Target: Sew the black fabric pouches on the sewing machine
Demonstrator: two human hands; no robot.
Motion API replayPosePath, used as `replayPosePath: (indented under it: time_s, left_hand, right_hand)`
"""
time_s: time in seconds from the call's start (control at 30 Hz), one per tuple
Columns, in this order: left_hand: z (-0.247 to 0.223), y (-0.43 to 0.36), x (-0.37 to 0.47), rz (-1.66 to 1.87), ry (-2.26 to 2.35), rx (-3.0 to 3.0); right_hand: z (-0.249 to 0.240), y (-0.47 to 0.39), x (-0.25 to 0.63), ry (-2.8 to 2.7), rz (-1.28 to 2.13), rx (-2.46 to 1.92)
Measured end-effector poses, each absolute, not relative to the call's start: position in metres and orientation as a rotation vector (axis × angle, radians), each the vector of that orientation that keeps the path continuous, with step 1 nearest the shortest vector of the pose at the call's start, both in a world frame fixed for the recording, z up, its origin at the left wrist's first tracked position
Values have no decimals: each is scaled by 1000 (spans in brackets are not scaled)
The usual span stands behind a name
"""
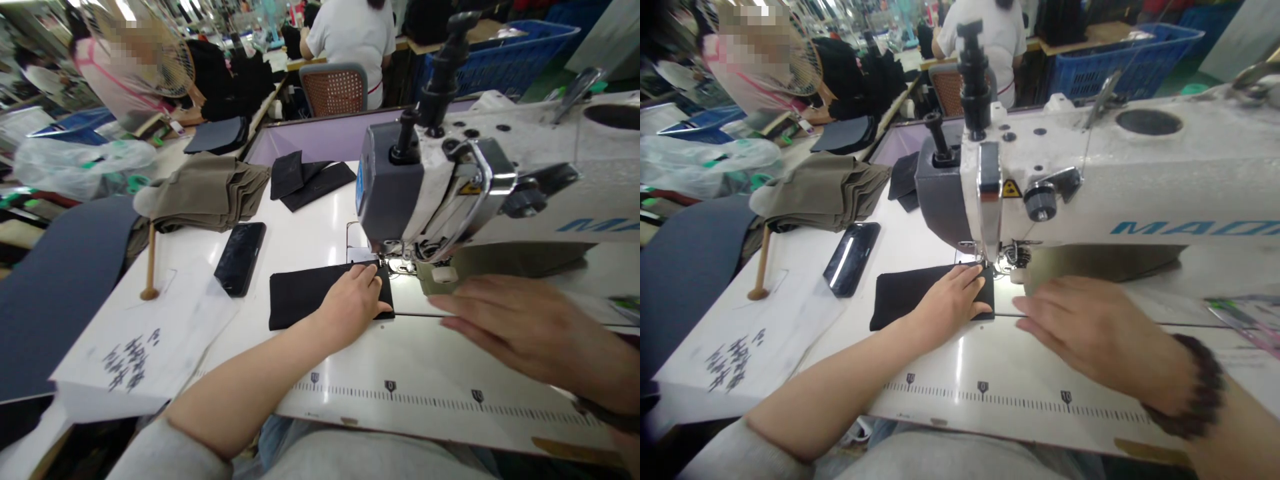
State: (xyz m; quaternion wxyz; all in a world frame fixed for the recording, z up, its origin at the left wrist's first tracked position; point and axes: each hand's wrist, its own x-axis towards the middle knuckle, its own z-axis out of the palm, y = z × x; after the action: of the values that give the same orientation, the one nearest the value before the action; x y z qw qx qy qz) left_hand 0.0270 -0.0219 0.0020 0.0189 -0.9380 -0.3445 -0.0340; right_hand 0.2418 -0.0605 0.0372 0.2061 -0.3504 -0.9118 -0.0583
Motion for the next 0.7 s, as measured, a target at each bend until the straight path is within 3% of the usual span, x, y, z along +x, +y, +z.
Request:
replayPosePath:
  time_s: [0.2,0.7]
  left_hand:
    - [5,-22,24,-48,-854,-2936]
    - [0,-22,27,-87,-1045,-2937]
  right_hand:
    - [18,-45,202,-2751,21,-871]
    - [-1,-46,209,-2694,138,-990]
